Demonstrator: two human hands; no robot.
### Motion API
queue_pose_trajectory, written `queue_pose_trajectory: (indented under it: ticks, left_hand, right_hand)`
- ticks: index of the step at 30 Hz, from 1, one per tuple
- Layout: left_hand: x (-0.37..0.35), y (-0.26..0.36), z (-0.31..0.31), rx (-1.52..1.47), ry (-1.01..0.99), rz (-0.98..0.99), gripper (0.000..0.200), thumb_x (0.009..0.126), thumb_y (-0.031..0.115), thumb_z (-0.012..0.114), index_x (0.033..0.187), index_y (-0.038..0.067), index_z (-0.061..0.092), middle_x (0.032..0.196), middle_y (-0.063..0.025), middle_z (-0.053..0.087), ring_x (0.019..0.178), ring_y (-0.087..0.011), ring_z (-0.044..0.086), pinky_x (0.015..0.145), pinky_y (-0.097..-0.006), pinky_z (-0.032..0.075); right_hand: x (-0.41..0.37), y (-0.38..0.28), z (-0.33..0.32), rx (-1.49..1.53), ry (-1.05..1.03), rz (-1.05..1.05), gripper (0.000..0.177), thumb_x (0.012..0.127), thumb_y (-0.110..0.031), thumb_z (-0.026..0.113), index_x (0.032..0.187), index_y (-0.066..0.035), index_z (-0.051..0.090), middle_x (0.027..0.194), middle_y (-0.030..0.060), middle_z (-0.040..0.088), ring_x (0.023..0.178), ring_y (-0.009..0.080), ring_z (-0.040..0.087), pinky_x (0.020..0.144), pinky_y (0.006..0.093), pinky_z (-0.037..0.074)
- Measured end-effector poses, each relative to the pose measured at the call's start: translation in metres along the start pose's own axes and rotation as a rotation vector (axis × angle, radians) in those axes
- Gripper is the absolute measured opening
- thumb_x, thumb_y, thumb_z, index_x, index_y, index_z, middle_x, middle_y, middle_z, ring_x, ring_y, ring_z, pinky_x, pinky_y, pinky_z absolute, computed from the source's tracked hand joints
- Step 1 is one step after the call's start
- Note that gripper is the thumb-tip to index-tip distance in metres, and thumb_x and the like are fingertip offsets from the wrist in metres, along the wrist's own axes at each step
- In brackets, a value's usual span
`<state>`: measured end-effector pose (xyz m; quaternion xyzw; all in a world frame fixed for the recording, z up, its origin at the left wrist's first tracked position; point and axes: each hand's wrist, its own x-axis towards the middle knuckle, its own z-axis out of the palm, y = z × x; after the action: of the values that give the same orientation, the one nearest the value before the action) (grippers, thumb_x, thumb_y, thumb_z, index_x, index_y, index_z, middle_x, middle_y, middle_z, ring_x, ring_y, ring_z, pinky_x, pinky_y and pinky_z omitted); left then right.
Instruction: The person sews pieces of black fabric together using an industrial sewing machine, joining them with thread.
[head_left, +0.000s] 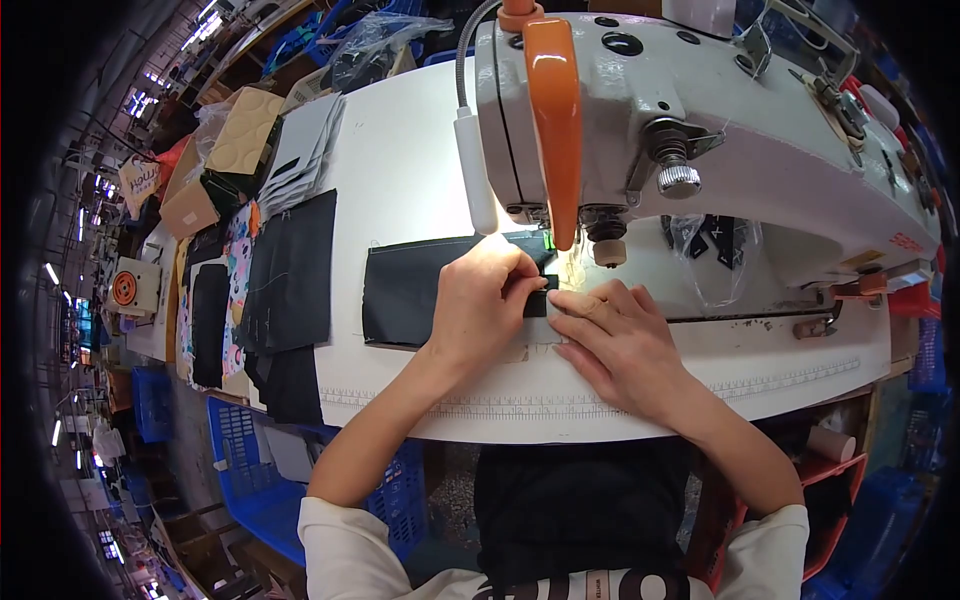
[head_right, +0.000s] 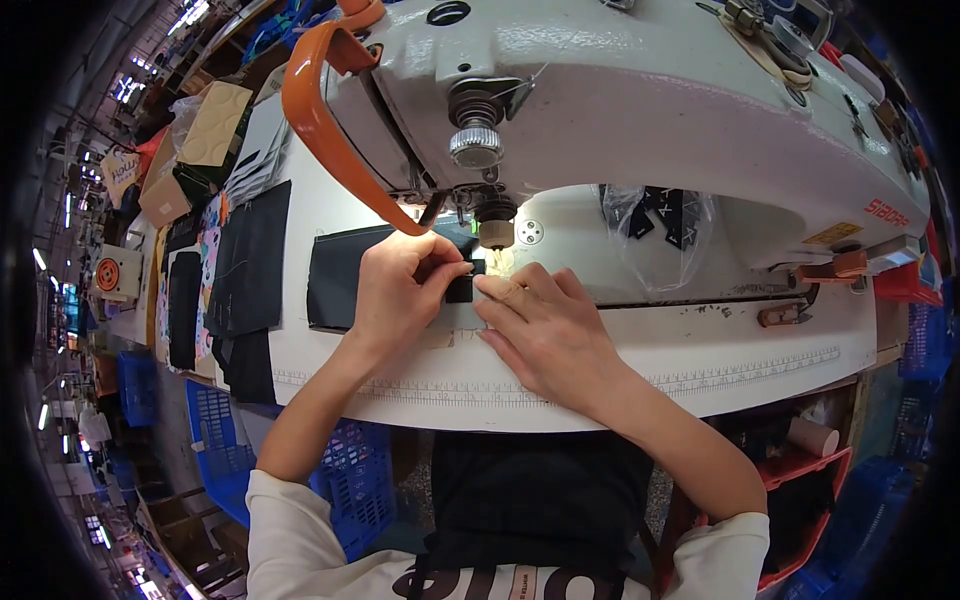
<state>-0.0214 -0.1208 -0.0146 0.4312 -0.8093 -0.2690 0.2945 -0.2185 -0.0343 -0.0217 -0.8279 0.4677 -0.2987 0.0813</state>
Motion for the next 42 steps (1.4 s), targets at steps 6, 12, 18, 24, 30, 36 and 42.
queue_pose_trajectory:
  ticks: [6, 12, 18, 24, 30, 36, 42]
  left_hand:
    - [-0.018, 0.019, 0.001, 0.203, 0.309, 0.205, 0.021, 0.078, -0.002, 0.074, 0.098, 0.002, 0.068, 0.100, -0.0120, 0.064, 0.087, -0.0295, 0.065, 0.070, -0.0380, 0.054]
    - [-0.039, 0.005, -0.001, 0.250, 0.081, 0.377, 0.037, 0.073, -0.011, 0.069, 0.109, 0.000, 0.069, 0.104, -0.0107, 0.066, 0.107, -0.0314, 0.064, 0.085, -0.0400, 0.055]
    - [-0.041, 0.005, -0.001, 0.240, 0.048, 0.362, 0.043, 0.069, -0.012, 0.066, 0.110, -0.001, 0.069, 0.113, -0.0119, 0.067, 0.113, -0.0328, 0.065, 0.093, -0.0418, 0.056]
    - [-0.039, 0.004, -0.002, 0.235, -0.009, 0.391, 0.041, 0.070, -0.013, 0.064, 0.110, -0.002, 0.068, 0.129, -0.0141, 0.067, 0.124, -0.0342, 0.063, 0.101, -0.0416, 0.055]
    - [-0.043, 0.005, -0.010, 0.249, -0.179, 0.376, 0.048, 0.077, -0.011, 0.063, 0.124, -0.004, 0.063, 0.144, -0.0157, 0.057, 0.138, -0.0336, 0.053, 0.109, -0.0438, 0.049]
    - [-0.051, 0.008, -0.019, 0.257, -0.313, 0.324, 0.057, 0.088, -0.001, 0.063, 0.144, -0.004, 0.051, 0.159, -0.0155, 0.042, 0.149, -0.0320, 0.039, 0.119, -0.0462, 0.037]
    - [-0.054, 0.006, -0.016, 0.266, -0.288, 0.335, 0.055, 0.090, 0.001, 0.064, 0.144, -0.004, 0.051, 0.158, -0.0155, 0.043, 0.149, -0.0327, 0.039, 0.119, -0.0464, 0.037]
  right_hand:
    - [0.001, 0.001, -0.001, 0.033, 0.012, 0.013, 0.025, 0.085, -0.017, 0.076, 0.109, -0.010, 0.072, 0.126, -0.0018, 0.066, 0.104, 0.0196, 0.058, 0.089, 0.0353, 0.043]
    - [0.002, 0.002, 0.001, 0.026, 0.010, 0.011, 0.020, 0.084, -0.016, 0.076, 0.103, -0.009, 0.072, 0.124, -0.0016, 0.067, 0.104, 0.0203, 0.058, 0.088, 0.0356, 0.043]
    - [0.001, 0.002, 0.002, 0.027, 0.033, 0.019, 0.018, 0.084, -0.014, 0.077, 0.101, -0.009, 0.071, 0.122, -0.0017, 0.069, 0.103, 0.0205, 0.058, 0.088, 0.0357, 0.043]
    - [0.002, 0.003, 0.000, 0.028, 0.016, 0.014, 0.017, 0.084, -0.012, 0.076, 0.099, -0.009, 0.072, 0.121, -0.0012, 0.069, 0.103, 0.0205, 0.059, 0.087, 0.0356, 0.042]
    - [0.005, 0.008, -0.006, 0.063, -0.008, -0.017, 0.017, 0.084, -0.009, 0.076, 0.100, -0.008, 0.072, 0.119, 0.0000, 0.070, 0.101, 0.0216, 0.060, 0.086, 0.0363, 0.044]
    - [-0.005, 0.015, -0.006, 0.082, 0.102, 0.044, 0.019, 0.084, -0.003, 0.074, 0.103, -0.007, 0.072, 0.116, 0.0025, 0.071, 0.098, 0.0237, 0.063, 0.084, 0.0371, 0.046]
    - [-0.005, 0.010, -0.008, 0.108, 0.076, 0.020, 0.021, 0.084, -0.002, 0.074, 0.105, -0.006, 0.073, 0.117, 0.0024, 0.071, 0.100, 0.0233, 0.063, 0.084, 0.0362, 0.047]
